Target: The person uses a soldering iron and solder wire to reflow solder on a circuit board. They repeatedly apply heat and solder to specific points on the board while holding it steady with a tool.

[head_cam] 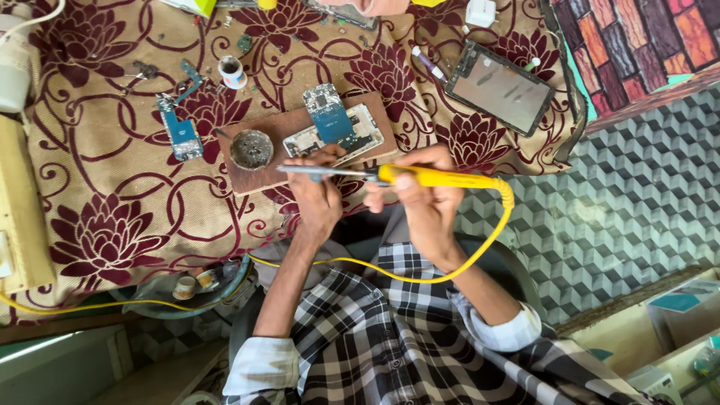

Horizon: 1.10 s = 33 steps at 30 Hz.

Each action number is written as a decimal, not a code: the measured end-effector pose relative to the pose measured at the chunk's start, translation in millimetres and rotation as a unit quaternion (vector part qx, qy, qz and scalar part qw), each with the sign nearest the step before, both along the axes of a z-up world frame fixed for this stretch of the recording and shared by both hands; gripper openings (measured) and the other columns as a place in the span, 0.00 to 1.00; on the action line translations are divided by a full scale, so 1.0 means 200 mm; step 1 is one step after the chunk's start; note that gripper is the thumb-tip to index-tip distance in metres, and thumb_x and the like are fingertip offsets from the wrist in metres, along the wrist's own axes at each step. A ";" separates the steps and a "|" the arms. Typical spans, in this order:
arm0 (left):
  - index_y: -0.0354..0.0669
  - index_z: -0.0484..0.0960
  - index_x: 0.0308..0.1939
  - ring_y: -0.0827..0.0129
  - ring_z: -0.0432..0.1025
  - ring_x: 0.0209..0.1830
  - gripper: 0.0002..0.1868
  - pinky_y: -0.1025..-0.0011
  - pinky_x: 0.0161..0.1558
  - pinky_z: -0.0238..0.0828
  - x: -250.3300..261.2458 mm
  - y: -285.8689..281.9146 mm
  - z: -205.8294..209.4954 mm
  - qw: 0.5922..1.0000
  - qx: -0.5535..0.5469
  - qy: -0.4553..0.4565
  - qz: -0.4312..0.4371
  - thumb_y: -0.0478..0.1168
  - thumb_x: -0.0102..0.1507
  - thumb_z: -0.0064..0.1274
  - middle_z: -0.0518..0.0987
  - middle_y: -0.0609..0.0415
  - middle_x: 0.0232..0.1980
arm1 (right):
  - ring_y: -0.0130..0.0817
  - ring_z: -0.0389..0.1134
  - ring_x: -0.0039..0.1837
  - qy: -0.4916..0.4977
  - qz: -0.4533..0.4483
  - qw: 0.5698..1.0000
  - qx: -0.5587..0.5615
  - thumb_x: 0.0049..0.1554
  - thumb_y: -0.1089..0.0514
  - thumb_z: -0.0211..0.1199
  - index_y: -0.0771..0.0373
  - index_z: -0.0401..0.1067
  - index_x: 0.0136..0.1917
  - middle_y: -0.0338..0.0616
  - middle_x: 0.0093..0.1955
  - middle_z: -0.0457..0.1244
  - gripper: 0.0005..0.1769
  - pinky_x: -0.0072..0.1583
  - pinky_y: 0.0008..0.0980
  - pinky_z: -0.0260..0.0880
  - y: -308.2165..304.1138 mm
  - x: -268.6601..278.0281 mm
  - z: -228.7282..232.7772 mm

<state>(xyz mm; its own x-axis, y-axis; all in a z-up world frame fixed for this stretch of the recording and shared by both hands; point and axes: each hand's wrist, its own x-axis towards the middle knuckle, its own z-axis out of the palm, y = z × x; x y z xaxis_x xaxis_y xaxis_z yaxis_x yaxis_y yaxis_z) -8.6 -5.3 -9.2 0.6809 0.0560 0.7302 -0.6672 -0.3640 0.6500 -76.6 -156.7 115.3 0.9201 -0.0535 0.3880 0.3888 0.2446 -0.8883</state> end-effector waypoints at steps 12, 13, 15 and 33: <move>0.33 0.78 0.50 0.43 0.73 0.52 0.18 0.50 0.63 0.62 -0.01 0.05 -0.10 0.998 0.053 0.025 -0.037 0.25 0.57 0.47 0.81 0.40 0.48 | 0.26 0.70 0.40 -0.058 0.112 0.912 -0.391 0.63 0.60 0.66 0.66 0.65 0.54 0.41 0.42 0.68 0.12 0.42 0.26 0.68 0.24 0.45 0.03; 0.32 0.78 0.50 0.41 0.72 0.53 0.18 0.49 0.64 0.62 -0.01 0.05 -0.10 0.998 0.051 0.014 -0.034 0.26 0.56 0.47 0.80 0.39 0.48 | 0.27 0.70 0.41 -0.089 0.112 0.909 -0.391 0.64 0.60 0.65 0.67 0.65 0.54 0.42 0.43 0.68 0.12 0.43 0.28 0.69 0.25 0.46 0.03; 0.31 0.78 0.50 0.39 0.71 0.55 0.18 0.46 0.67 0.62 -0.01 0.05 -0.12 0.998 0.056 0.001 -0.033 0.26 0.55 0.48 0.79 0.38 0.49 | 0.30 0.71 0.43 -0.151 0.112 0.901 -0.390 0.65 0.61 0.65 0.67 0.65 0.55 0.45 0.45 0.68 0.11 0.45 0.30 0.69 0.26 0.49 0.02; 0.30 0.79 0.43 0.40 0.75 0.46 0.14 0.47 0.61 0.63 -0.01 0.05 -0.12 0.996 0.076 -0.010 -0.041 0.26 0.54 0.48 0.79 0.38 0.42 | 0.33 0.65 0.36 -0.181 0.151 0.892 -0.386 0.66 0.61 0.64 0.67 0.65 0.48 0.45 0.37 0.62 0.10 0.40 0.35 0.64 0.28 0.58 0.01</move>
<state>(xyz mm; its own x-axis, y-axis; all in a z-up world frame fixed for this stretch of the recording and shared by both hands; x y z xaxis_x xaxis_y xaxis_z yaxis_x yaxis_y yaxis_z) -10.2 5.1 -32.4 0.6644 -0.1122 0.7389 -0.7107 -0.4006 0.5782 40.0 -100.3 116.6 0.6535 0.5878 0.4768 0.7046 -0.2424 -0.6669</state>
